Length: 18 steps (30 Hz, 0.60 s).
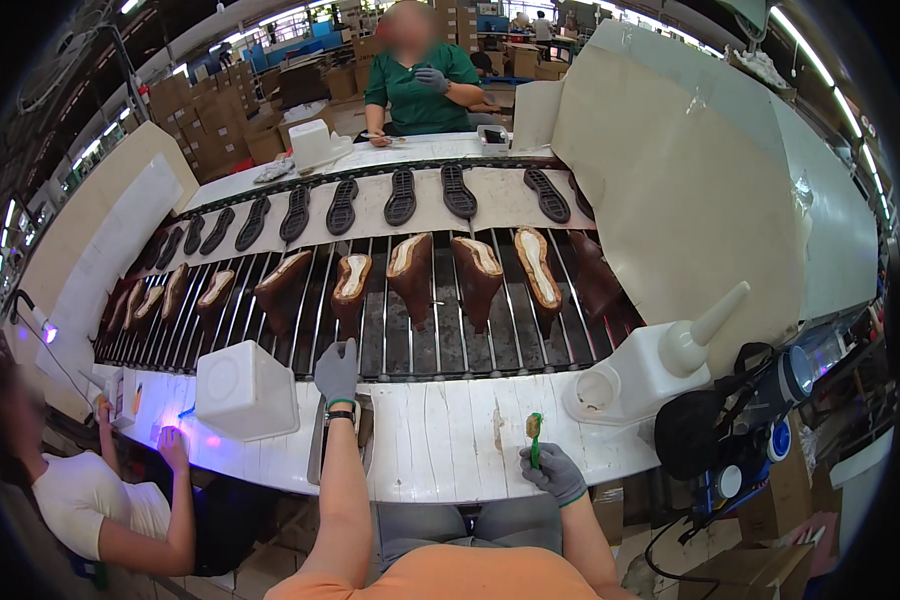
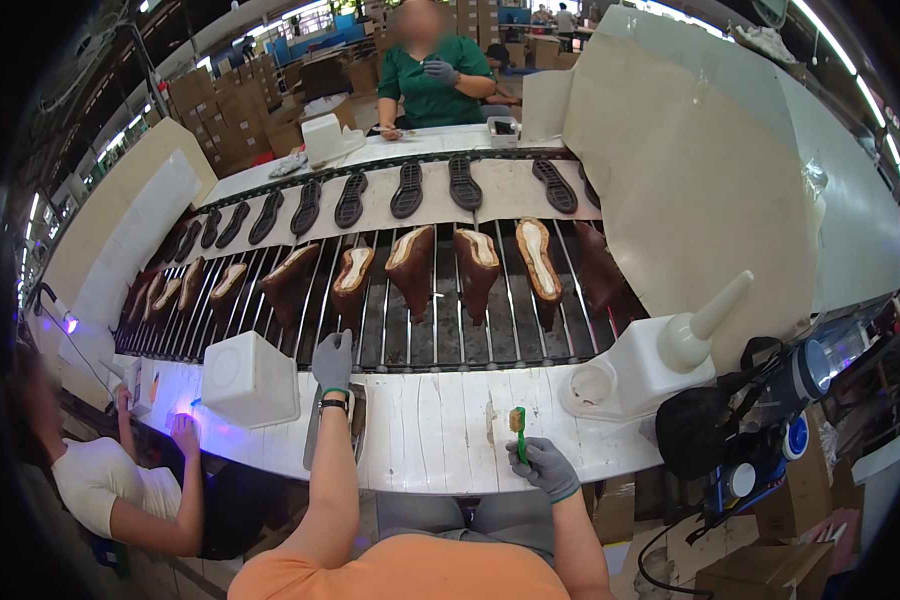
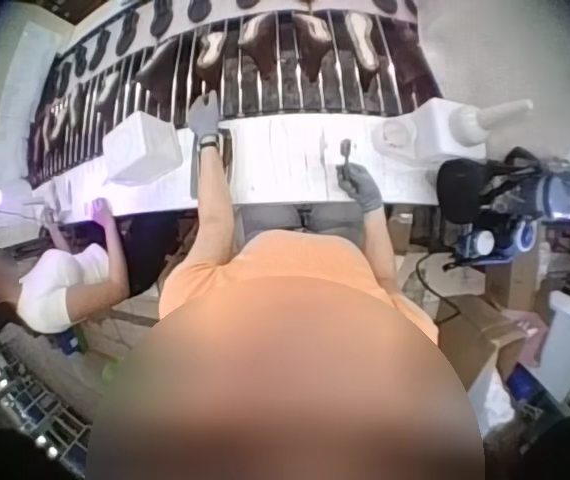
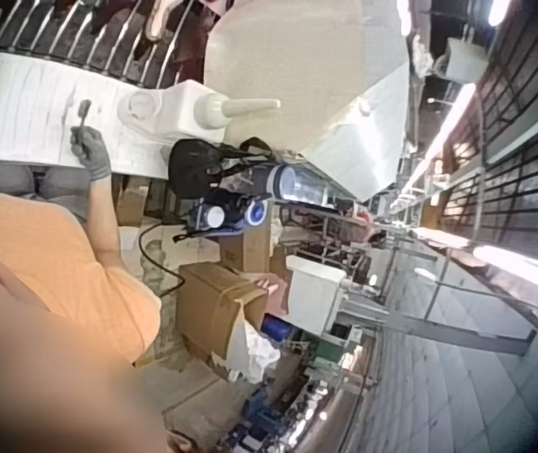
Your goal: Applying adhesive to the edges of leather shoe uppers using a brush in a manufacturing setting.
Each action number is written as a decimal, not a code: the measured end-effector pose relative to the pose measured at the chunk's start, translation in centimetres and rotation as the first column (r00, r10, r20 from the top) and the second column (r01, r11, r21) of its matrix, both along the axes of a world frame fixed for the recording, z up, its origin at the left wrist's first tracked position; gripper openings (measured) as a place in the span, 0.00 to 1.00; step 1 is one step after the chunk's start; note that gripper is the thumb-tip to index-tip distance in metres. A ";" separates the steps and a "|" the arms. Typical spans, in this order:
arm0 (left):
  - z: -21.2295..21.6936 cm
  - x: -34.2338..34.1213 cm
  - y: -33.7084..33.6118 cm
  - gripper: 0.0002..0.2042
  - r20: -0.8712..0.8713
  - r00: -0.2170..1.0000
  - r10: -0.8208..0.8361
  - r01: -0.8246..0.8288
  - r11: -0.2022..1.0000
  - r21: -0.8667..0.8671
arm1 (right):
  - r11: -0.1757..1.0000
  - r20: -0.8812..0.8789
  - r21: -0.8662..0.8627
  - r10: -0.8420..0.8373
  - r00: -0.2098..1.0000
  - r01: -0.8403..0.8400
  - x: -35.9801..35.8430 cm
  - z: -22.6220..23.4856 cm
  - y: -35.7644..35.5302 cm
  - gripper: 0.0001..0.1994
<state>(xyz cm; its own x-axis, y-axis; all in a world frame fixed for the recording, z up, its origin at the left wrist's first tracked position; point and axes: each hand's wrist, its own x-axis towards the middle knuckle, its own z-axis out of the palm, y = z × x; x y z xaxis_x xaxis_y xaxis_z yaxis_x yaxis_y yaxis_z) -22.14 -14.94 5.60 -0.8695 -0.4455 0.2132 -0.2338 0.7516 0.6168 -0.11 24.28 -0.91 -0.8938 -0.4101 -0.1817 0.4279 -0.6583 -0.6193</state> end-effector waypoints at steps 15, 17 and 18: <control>0.0 0.1 0.3 0.20 -0.011 1.000 0.020 -0.020 1.000 0.014 | 1.000 0.004 -0.018 0.003 1.000 -0.003 0.1 -0.5 0.2 0.20; 0.0 0.1 0.3 0.20 -0.029 0.999 0.018 -0.018 1.000 0.010 | 1.000 0.011 -0.016 -0.003 1.000 0.003 0.1 -0.6 0.3 0.20; 0.0 0.1 0.3 0.20 -0.028 1.000 0.014 -0.014 1.000 0.017 | 1.000 0.009 -0.027 0.003 1.000 -0.003 0.0 -0.7 0.4 0.20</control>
